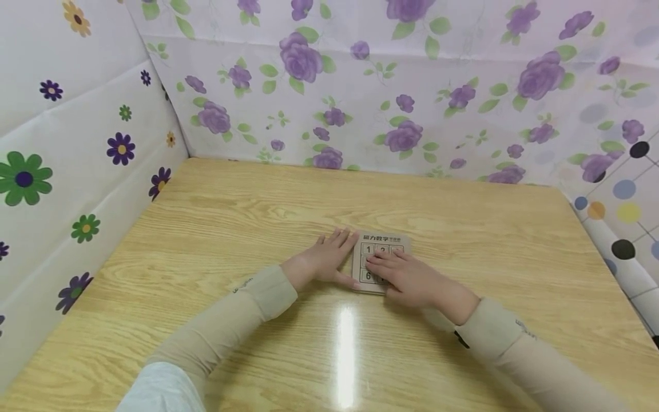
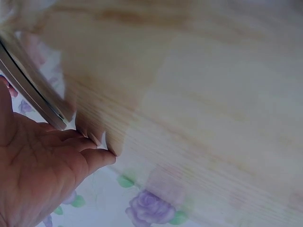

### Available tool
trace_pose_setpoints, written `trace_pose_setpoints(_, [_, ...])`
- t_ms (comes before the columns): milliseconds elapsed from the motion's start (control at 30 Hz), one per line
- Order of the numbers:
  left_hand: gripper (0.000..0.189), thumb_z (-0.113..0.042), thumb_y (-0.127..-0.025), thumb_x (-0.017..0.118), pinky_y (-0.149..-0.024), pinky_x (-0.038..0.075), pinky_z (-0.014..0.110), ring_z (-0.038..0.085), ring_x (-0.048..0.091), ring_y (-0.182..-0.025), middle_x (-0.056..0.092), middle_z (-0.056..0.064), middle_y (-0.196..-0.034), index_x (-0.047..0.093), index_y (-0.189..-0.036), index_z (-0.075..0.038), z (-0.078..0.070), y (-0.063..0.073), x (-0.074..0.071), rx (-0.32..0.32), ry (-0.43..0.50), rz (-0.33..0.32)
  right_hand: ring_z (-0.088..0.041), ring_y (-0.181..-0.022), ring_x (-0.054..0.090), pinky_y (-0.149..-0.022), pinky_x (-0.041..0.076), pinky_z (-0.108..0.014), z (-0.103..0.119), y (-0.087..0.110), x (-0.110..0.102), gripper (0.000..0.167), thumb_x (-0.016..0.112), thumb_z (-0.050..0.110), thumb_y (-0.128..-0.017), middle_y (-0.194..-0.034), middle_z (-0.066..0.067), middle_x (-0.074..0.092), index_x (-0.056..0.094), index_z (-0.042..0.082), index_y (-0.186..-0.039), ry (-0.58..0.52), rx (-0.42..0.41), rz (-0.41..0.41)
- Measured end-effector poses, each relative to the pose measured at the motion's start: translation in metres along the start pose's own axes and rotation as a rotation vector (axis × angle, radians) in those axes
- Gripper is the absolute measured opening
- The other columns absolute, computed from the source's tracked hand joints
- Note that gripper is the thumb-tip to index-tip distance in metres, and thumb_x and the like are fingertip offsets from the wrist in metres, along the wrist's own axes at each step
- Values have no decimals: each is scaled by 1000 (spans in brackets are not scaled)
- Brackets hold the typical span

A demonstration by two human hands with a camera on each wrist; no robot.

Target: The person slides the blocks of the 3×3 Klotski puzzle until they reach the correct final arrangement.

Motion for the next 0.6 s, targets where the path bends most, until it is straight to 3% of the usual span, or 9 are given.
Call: trace_pose_setpoints(600, [118,-71,-74,61,-118,6,54,32,-2,-147,-3,15,-160,-3,-154,-12,0,-2,1,4,-4,-18,-33,-138,36,-115,25,-54,-10,23,1,55,52,12,-87,-147,-14,43,44,1,-141,10,32,-7])
Point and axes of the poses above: each hand's wrist, its own y-axis away from the middle knuckle, its own x-axis out of the palm, z = x × y, the point moved 4 cm from there along -y, towards the middle knuckle
